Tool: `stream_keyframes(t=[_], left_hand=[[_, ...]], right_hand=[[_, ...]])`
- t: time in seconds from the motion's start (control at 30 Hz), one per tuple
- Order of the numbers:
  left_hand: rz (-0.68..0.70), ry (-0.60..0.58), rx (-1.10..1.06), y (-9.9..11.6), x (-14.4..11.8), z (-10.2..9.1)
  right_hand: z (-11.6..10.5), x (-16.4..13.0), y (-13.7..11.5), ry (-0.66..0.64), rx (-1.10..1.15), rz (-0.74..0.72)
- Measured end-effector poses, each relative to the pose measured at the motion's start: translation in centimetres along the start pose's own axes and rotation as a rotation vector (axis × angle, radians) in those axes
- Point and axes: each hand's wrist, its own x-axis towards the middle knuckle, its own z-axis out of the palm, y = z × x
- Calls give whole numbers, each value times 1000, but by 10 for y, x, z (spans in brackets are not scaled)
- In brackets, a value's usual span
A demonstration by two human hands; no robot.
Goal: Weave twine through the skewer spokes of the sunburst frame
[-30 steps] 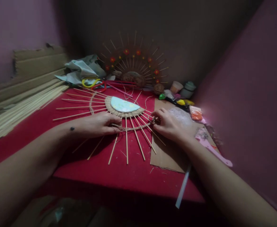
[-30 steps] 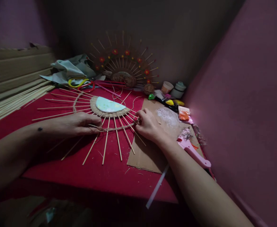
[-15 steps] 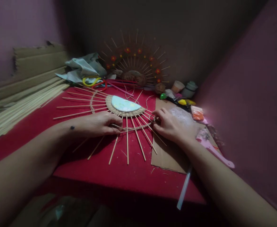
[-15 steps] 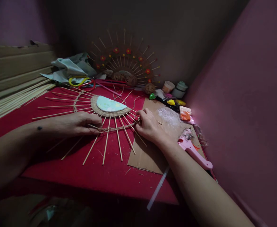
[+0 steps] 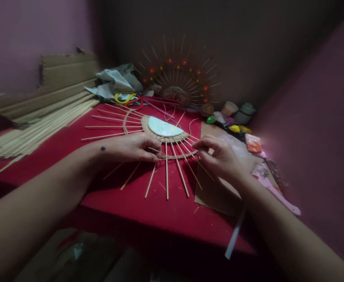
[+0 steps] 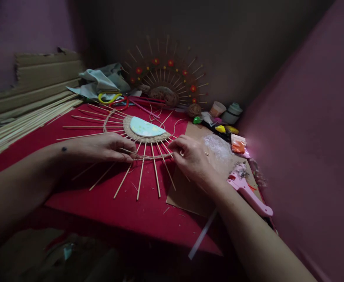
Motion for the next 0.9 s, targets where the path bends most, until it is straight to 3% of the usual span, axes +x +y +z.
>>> stream_keyframes(t=[0.2,0.43,0.53,0.67,0.77,0.83,0.9], left_hand=[[-10,-24,-92,0,0,1],[10,41,-182,-9,0,-2],[-47,214,-264,-6,-4,-3],[-79,584,-517,1,-11,-8],[-82,734,-652,-4,-17,-18],[-90,813,-637,-15,-20,-26],[-163,914,-456,-28,-21,-31]], right_hand=[[26,9,-26,-229,50,-58],[42,23,-20,-367,138,-7],[41,22,-16,-375,208,49],[40,21,-17,-388,225,65],[41,21,-18,-382,187,58],[42,20,-18,-384,166,50],[43,20,-18,-388,175,46]])
